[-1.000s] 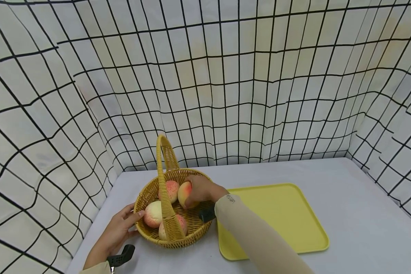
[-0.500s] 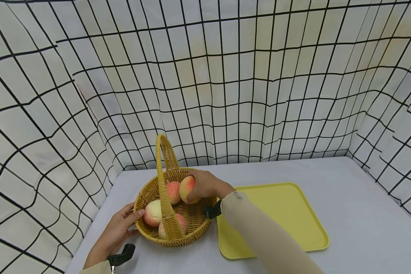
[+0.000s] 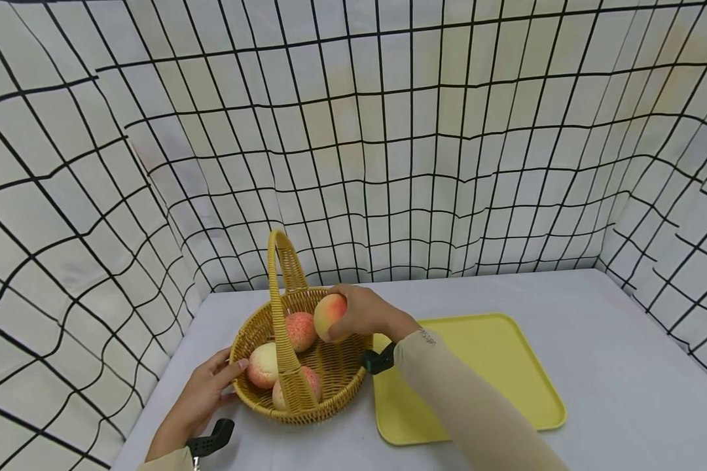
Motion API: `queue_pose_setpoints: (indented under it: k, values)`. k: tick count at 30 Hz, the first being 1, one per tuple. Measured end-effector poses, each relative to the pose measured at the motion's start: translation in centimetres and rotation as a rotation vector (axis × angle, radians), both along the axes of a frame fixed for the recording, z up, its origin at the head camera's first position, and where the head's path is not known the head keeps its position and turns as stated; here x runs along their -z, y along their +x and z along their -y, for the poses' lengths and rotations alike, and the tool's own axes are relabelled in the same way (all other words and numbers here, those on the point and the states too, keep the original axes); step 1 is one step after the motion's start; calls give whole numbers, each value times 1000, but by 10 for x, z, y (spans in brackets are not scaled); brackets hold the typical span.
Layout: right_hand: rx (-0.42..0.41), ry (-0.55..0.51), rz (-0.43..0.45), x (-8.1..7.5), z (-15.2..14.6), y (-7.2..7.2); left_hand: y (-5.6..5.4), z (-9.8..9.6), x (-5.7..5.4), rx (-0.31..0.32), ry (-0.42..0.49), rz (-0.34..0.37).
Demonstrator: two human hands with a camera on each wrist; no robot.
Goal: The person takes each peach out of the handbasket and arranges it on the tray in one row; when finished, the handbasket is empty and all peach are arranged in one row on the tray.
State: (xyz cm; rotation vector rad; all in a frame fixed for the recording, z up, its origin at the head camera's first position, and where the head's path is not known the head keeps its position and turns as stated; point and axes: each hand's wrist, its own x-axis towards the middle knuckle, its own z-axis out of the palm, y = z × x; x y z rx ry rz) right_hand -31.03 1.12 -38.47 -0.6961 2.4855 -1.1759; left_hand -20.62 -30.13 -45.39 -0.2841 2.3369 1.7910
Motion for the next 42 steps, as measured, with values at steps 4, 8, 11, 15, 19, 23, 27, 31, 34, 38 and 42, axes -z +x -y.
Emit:
queue_pose_setpoints:
  k: [4, 8, 11, 15, 19, 23, 27, 31, 34, 38, 42]
  values:
    - [6, -16, -14, -3, -8, 1, -1, -1, 2, -2, -7, -4]
    - [10, -64, -3, -8, -18, 3, 0, -1, 2, -7, -7, -2]
    - [11, -97, -1, -11, -25, 4, 1, -2, 1, -4, -8, -7]
    - [21, -110, -7, -13, -33, 6, 4, -3, -1, -1, -7, -12]
    - [38, -125, -16, -14, -42, 9, 4, -2, 1, -1, -2, -9]
    - [65, -125, -39, -13, -51, 12, 3, -2, 1, -4, 0, -3]
    - [91, -117, -49, -10, -59, 14, 3, -1, 1, 2, -2, -2]
    - [103, -140, -43, -8, -67, 16, 3, -1, 1, 3, -10, -9]
    - [106, -164, -31, -7, -72, 17, 3, -1, 1, 0, -25, -17]
    - [125, -166, -17, -7, -79, 19, 3, -1, -1, -3, -53, -19]
    - [145, -168, -2, -4, -85, 21, 3, -1, -3, -8, -81, -19]
